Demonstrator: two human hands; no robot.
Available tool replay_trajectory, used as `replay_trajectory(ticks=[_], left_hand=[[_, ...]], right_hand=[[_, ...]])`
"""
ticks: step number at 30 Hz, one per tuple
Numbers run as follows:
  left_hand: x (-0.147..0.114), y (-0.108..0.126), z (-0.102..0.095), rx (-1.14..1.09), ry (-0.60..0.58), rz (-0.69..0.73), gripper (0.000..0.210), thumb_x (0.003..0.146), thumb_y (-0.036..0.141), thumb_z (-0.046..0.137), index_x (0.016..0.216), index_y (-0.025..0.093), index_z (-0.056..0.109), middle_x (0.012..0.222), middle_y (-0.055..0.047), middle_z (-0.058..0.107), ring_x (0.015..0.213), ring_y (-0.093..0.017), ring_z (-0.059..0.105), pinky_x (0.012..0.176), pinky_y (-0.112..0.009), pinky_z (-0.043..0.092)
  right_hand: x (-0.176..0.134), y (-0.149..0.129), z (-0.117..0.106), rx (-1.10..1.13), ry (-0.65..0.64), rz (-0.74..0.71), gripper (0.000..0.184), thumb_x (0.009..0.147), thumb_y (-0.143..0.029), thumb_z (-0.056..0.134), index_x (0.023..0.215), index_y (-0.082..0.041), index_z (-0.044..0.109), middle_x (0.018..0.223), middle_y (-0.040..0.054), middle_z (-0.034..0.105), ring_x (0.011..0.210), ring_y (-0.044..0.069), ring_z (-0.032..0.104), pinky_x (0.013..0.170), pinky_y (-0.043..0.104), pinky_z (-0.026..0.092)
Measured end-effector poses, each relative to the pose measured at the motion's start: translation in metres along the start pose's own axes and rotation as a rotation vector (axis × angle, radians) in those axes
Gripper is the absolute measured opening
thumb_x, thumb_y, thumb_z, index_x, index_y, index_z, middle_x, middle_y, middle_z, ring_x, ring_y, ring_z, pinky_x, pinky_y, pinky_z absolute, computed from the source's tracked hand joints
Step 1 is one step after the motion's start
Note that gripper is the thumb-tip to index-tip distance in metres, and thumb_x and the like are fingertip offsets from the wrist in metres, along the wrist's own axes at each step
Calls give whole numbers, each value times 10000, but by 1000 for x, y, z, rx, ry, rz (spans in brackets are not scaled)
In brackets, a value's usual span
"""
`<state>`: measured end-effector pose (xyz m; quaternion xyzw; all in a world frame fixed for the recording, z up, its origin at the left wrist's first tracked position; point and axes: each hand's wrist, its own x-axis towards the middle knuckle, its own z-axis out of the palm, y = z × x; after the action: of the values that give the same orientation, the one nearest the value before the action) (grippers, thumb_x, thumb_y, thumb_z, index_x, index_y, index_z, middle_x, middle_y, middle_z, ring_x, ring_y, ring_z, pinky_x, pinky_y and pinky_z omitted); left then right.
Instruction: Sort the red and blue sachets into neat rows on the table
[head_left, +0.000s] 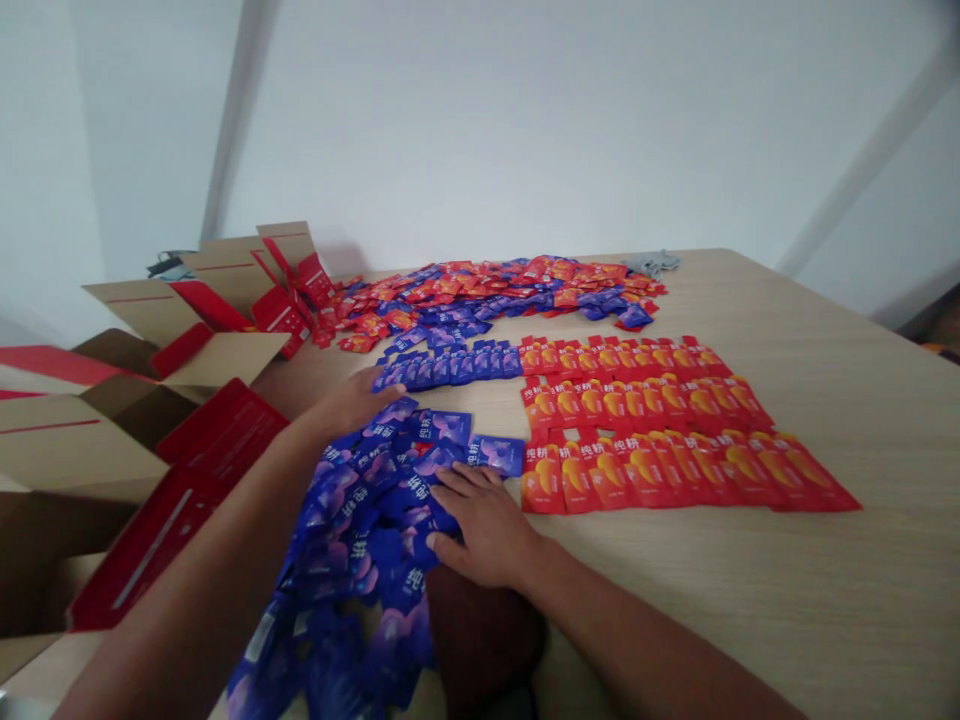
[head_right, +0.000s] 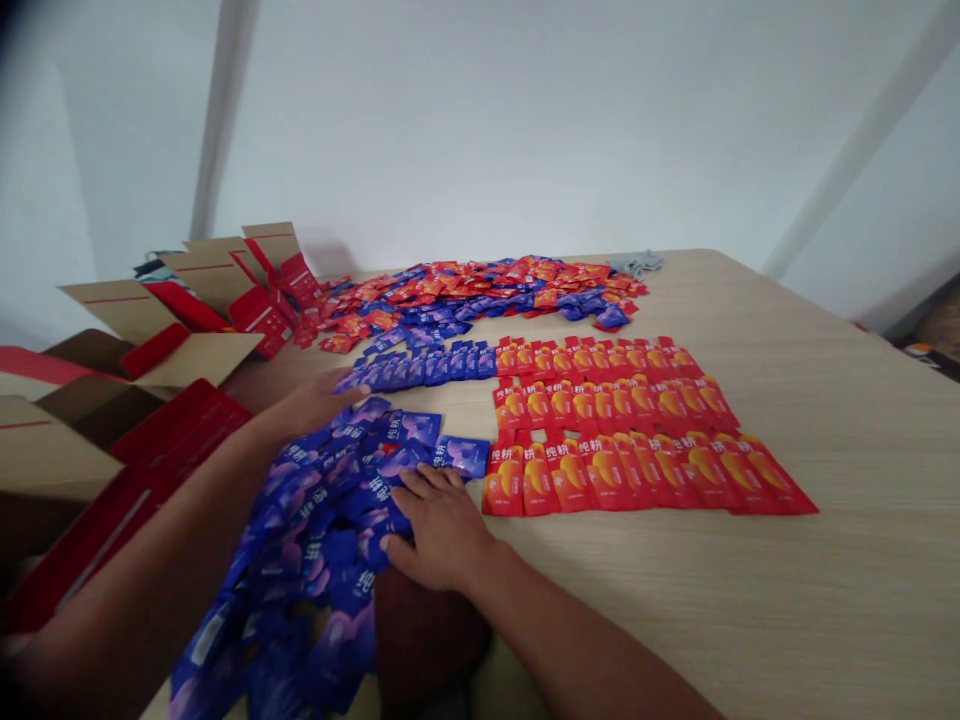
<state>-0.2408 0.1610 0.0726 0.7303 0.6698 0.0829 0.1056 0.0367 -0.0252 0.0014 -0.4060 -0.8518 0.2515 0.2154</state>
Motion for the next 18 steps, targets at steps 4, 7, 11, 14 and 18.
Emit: replay_trajectory(ticks=[4, 7, 11, 14, 18], left_hand=[[-94, 32, 11, -122, -122, 151, 722, 926, 704, 594, 1503, 272, 620, 1554, -54, 617, 1447, -323, 559, 1241, -403, 415], [-122, 60, 38, -176, -44, 269, 546, 983, 602, 566, 1404, 277, 691, 1499, -66, 660, 1420, -298, 589, 1222, -403, 451], [-108, 88, 69, -165, 6, 346, 421, 1008, 426, 547, 1331, 218, 722, 1452, -124, 682, 1409, -294, 596, 1235, -435, 442], [-91, 99, 88, -142, 17, 407, 366, 1012, 373, 541, 1268, 206, 743, 1410, -136, 704, 1422, -308, 583, 1281, -493, 379], [-82, 100, 111, -190, 39, 433, 430, 1058, 443, 485, 1306, 198, 739, 1531, -159, 617, 1525, -333, 472, 1303, -580, 312]], right_hand=[[1, 2, 2, -10, 17, -18, 651, 1002, -547, 585, 1545, -188, 549, 1665, 135, 481, 1563, 345, 371, 1276, 567, 238], [2, 3, 4, -13, 36, -40, 656, 982, -517, 628, 1537, -178, 548, 1644, 149, 503, 1537, 349, 401, 1259, 557, 258], [2, 3, 6, -24, 61, -53, 620, 959, -468, 679, 1502, -188, 572, 1565, 152, 584, 1487, 332, 448, 1230, 538, 291], [2, 4, 8, -38, 70, -49, 560, 951, -463, 695, 1426, -174, 630, 1490, 160, 638, 1427, 330, 500, 1214, 530, 308], [2, 7, 9, -8, 115, -83, 532, 926, -447, 730, 1379, -175, 660, 1461, 146, 658, 1394, 311, 535, 1219, 496, 322]])
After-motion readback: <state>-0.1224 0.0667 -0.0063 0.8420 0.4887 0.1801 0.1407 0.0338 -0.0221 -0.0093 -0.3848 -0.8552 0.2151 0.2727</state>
